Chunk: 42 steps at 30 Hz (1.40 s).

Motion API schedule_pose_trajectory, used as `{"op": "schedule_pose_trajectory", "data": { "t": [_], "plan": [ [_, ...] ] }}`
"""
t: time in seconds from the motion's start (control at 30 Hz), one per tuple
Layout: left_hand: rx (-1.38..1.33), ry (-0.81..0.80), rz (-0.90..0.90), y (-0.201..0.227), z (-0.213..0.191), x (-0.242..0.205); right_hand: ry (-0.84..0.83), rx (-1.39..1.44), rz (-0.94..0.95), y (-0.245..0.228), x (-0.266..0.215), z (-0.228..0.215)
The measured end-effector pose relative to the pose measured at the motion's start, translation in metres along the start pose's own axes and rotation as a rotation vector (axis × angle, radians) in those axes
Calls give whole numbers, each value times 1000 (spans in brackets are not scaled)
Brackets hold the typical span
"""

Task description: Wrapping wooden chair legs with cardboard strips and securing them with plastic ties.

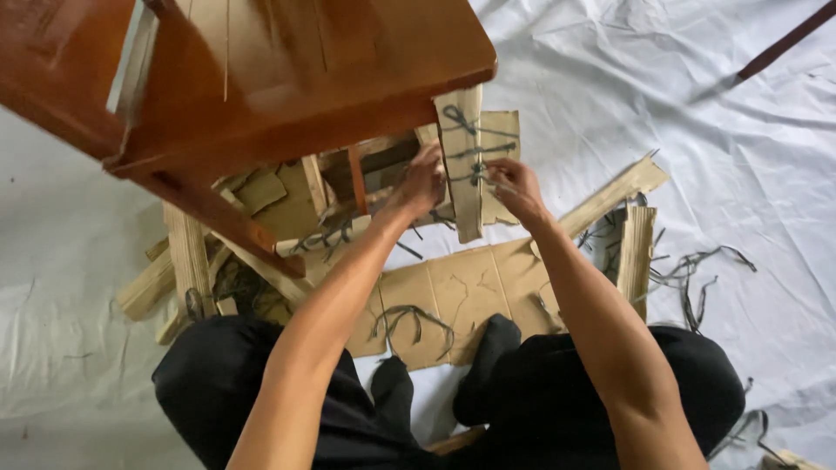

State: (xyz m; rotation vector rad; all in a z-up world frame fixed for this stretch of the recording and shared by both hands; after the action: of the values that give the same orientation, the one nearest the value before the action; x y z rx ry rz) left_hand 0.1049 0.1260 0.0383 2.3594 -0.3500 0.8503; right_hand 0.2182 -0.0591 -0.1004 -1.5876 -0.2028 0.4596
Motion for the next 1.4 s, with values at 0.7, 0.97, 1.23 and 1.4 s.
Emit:
{"op": "schedule_pose_trajectory", "data": {
  "t": [0.7, 0.97, 1.23, 1.4],
  "plan": [
    [-34, 109, -553, 16, -29, -45, 203, -665, -609, -116, -103, 19],
    [20, 116, -630, 56, -34, -87, 254, -621, -595, -116, -166, 29],
    [164, -91, -594, 88, -31, -88, 298, -575, -587, -140, -193, 32],
    [212, -173, -546, 110, -27, -77, 317, -602, -718, -154, -198, 35]
  ]
}}
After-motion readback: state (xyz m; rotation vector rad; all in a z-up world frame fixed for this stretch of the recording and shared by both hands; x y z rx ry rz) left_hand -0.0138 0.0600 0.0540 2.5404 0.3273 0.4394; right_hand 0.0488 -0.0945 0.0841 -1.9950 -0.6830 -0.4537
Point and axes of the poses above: each hand's wrist, its own x-axis towards the middle knuckle, its own z-axis out of the palm, y = z × x, the point moved 9 cm from there along x, towards the middle knuckle, and after that the axes turned 2 degrees about y, right-handed, at the moved point
